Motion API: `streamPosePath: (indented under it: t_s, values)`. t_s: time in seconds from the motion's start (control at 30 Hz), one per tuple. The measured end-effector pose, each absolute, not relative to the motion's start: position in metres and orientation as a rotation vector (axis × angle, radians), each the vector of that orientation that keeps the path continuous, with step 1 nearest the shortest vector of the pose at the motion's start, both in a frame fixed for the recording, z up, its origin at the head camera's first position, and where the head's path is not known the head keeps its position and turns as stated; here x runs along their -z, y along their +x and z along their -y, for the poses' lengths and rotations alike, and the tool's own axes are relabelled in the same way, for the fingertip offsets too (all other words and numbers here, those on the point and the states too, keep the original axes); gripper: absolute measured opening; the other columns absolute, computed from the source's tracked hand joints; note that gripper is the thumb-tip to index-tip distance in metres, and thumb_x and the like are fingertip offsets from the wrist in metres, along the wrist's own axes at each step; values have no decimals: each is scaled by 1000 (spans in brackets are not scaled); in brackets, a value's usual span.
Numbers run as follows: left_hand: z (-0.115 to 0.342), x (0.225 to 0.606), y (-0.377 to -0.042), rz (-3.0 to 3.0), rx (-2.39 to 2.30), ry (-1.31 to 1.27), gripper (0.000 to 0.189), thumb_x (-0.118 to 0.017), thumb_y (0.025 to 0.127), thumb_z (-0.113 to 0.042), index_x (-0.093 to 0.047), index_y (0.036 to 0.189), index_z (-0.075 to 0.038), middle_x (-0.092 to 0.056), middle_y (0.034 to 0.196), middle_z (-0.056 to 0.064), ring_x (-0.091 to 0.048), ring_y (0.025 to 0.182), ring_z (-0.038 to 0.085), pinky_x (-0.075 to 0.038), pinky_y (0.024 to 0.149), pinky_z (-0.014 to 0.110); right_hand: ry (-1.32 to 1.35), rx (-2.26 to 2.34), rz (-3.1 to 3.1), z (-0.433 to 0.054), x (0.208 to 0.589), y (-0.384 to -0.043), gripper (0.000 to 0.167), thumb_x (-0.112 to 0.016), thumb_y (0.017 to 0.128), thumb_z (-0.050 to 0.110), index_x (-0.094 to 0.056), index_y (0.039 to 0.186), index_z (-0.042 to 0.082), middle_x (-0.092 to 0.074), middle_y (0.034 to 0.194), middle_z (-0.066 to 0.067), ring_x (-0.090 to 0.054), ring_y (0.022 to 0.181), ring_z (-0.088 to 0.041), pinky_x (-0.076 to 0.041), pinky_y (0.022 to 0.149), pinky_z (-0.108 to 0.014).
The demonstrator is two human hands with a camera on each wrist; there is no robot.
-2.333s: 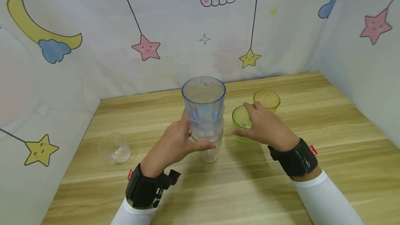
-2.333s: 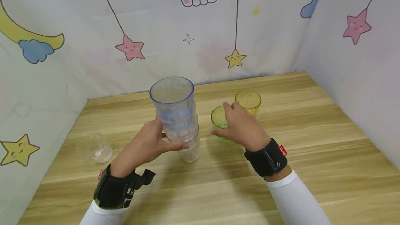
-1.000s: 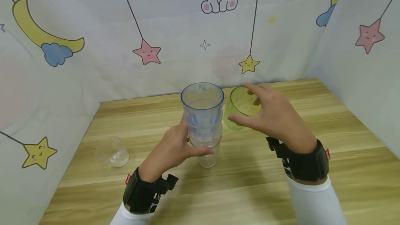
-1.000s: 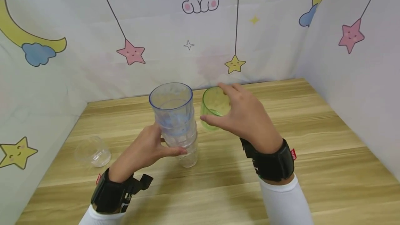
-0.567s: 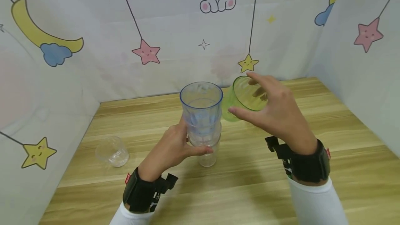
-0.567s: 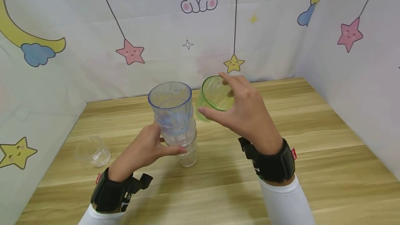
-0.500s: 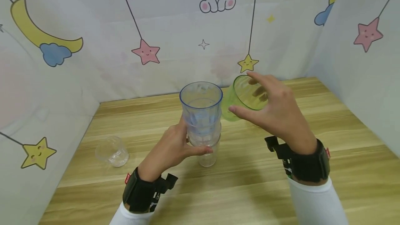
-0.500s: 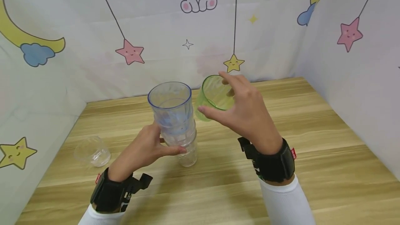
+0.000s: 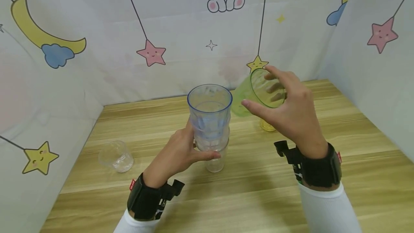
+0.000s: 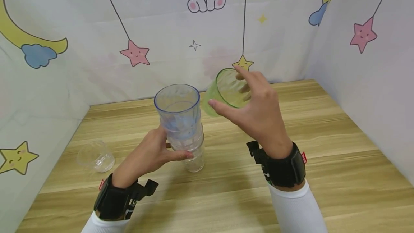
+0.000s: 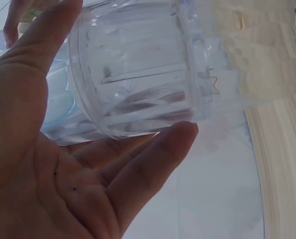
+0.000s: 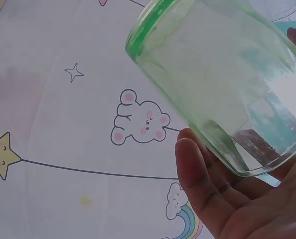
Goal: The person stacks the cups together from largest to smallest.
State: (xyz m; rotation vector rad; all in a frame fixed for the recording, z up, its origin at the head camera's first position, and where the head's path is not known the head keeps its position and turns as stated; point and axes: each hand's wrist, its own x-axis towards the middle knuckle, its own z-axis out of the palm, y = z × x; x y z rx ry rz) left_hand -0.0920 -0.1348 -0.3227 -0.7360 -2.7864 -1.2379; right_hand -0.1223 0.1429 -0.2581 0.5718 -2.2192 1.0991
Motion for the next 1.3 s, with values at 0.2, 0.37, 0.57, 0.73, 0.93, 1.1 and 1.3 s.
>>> streamPosePath:
  t_s: [0.2, 0.37, 0.57, 0.73, 0.93, 1.1, 1.3]
  values:
    - [135, 322, -91, 2773, 1246, -737, 110, -88, 76, -45, -13, 155, -34, -58, 134, -2, -62, 109, 16, -55, 80, 41, 530, -1166, 2155, -141, 256, -120, 77, -90, 74, 25, -58, 144, 17, -64, 122, -5, -64, 86, -21, -49, 73, -24]
    - [135, 323, -90, 2764, 1249, -729, 114, -89, 75, -44, -9, 155, -30, -56, 135, 2, -62, 107, 19, -54, 79, 41, 501, -1198, 2104, -139, 254, -118, 78, -91, 73, 22, -59, 143, 20, -64, 121, -4, -62, 87, -16, -49, 74, -22]
    - [133, 325, -89, 2760, 1222, -704, 114, -89, 75, -45, -8, 153, -26, -53, 137, 3, -59, 113, 21, -52, 87, 44, 473, -1279, 1985, -137, 252, -117, 79, -91, 70, 15, -59, 142, 19, -64, 121, -4, -63, 92, -15, -51, 76, -20]
    - [131, 326, -89, 2752, 1210, -724, 116, -90, 76, -41, -5, 154, -27, -52, 141, 3, -59, 113, 23, -52, 87, 46, 525, -1415, 1824, -135, 251, -115, 76, -88, 72, 15, -59, 142, 13, -62, 126, -6, -63, 98, -22, -53, 79, -22]
    - [132, 325, -90, 2722, 1176, -772, 120, -90, 76, -39, -3, 157, -29, -54, 140, 3, -60, 113, 21, -53, 85, 44, 589, -1512, 1693, -130, 249, -113, 76, -87, 75, 27, -57, 142, 7, -61, 127, -10, -61, 99, -28, -54, 81, -25]
    - [132, 325, -91, 2701, 1190, -807, 120, -89, 77, -39, -1, 157, -33, -53, 141, 2, -59, 116, 20, -54, 84, 42, 624, -1525, 1602, -125, 250, -114, 88, -89, 73, 46, -56, 141, -1, -60, 125, -13, -61, 98, -28, -54, 80, -25]
    - [132, 325, -91, 2705, 1189, -810, 117, -89, 78, -39, -3, 157, -33, -54, 139, 1, -60, 112, 19, -54, 81, 40, 677, -1596, 1470, -119, 248, -113, 97, -91, 70, 49, -53, 138, -9, -59, 122, -18, -60, 100, -31, -51, 92, -32]
